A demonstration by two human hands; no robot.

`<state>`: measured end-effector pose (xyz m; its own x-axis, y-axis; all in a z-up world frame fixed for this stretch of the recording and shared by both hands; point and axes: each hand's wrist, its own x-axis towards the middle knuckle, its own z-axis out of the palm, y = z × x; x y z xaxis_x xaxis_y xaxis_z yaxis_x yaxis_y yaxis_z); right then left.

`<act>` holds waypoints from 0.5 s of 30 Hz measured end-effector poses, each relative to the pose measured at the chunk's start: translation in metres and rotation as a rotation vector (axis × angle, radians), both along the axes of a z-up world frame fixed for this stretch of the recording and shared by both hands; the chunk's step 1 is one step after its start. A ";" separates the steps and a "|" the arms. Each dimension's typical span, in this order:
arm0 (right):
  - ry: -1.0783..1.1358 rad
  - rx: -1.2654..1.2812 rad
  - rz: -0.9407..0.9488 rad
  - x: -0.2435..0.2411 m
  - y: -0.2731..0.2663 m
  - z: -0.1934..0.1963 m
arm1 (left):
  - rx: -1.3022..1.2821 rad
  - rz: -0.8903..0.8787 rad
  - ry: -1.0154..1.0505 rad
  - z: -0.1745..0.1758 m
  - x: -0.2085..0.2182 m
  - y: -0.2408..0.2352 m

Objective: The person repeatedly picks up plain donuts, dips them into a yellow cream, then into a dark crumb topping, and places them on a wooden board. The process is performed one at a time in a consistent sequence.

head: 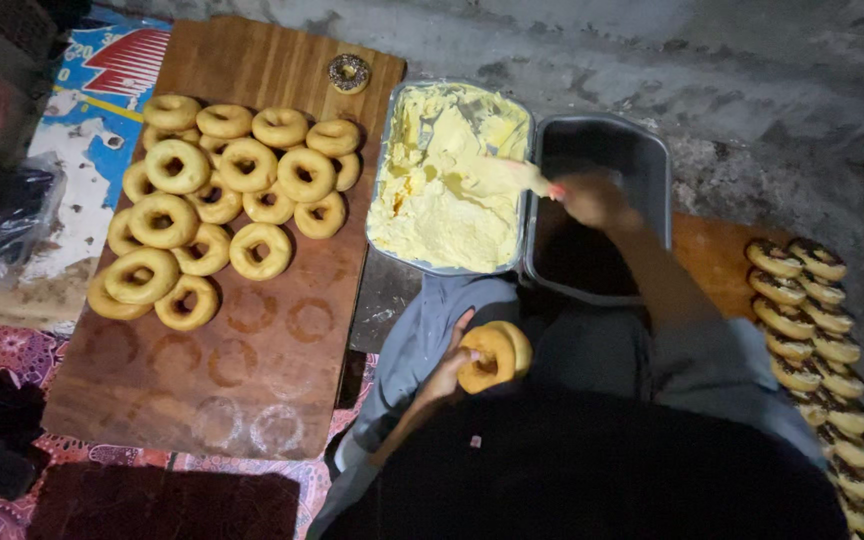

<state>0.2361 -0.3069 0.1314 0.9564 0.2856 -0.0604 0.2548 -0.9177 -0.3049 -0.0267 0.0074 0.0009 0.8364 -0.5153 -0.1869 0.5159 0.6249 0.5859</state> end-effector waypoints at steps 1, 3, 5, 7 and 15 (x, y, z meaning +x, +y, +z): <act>-0.008 0.047 -0.090 -0.014 -0.008 -0.012 | -0.023 0.004 0.019 0.004 -0.001 0.000; -0.074 0.168 -0.102 -0.048 -0.019 -0.034 | -0.073 0.015 0.053 0.010 -0.003 0.000; -0.115 0.220 -0.137 -0.086 -0.021 -0.053 | -0.128 0.027 0.082 0.011 -0.005 0.000; -0.102 0.222 -0.248 -0.128 -0.015 -0.070 | -0.163 0.056 0.079 0.003 -0.008 0.000; -0.150 0.481 -0.426 -0.252 0.074 -0.133 | -0.231 0.020 0.364 -0.087 -0.042 0.042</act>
